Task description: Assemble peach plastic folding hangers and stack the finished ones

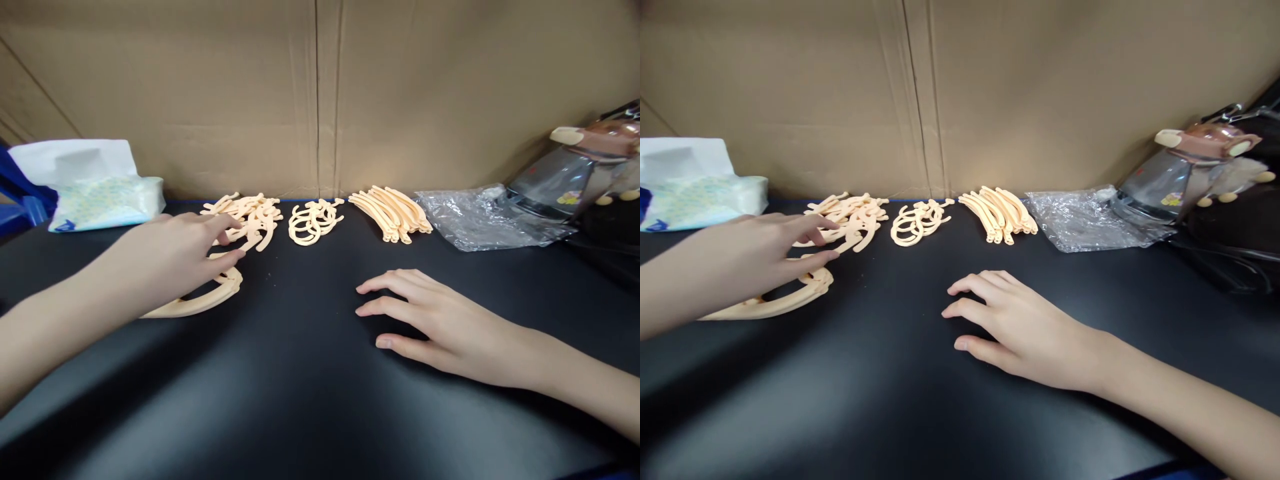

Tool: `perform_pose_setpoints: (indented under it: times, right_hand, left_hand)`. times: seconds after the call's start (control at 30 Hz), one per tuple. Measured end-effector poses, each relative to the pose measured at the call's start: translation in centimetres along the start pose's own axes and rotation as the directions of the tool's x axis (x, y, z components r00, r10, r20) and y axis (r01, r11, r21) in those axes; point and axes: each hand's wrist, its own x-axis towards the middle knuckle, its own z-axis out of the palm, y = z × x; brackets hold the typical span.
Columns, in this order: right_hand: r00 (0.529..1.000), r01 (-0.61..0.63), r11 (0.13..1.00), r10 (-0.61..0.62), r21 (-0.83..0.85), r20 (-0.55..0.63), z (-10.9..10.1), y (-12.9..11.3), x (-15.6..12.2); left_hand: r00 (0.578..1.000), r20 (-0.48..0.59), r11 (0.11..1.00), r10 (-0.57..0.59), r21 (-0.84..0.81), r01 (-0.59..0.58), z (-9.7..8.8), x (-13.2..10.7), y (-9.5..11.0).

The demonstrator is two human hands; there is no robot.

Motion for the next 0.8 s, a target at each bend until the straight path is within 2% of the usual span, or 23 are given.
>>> perform_pose_setpoints:
  times: [0.1, 0.27, 0.53, 0.7, 0.8]
  right_hand:
    - [1.0, -0.005, 1.0, 0.005, 0.005, 0.008, 0.0, -0.1, -0.1]
    - [1.0, -0.003, 1.0, 0.003, 0.024, 0.017, -0.1, 0.0, -0.3]
    - [1.0, -0.006, 0.999, 0.005, 0.036, 0.03, -0.3, -0.1, 0.0]
    - [0.999, -0.01, 1.0, 0.009, 0.025, 0.04, -0.5, -0.2, 0.0]
    - [0.999, -0.014, 1.0, 0.014, 0.012, 0.053, -0.6, -0.2, -0.1]
  left_hand:
    - [0.992, 0.124, 0.997, 0.002, 0.071, -0.011, 0.3, 1.0, -0.1]
    - [0.981, 0.194, 1.0, 0.018, -0.026, -0.013, 0.1, 2.3, -0.4]
    - [0.98, 0.197, 0.992, 0.016, -0.123, 0.008, 0.6, 1.8, -0.6]
    - [0.99, 0.141, 0.99, -0.027, -0.135, 0.046, 1.1, 1.9, -1.1]
    - [0.992, 0.114, 0.992, -0.047, -0.115, 0.061, 0.7, 1.7, -1.4]
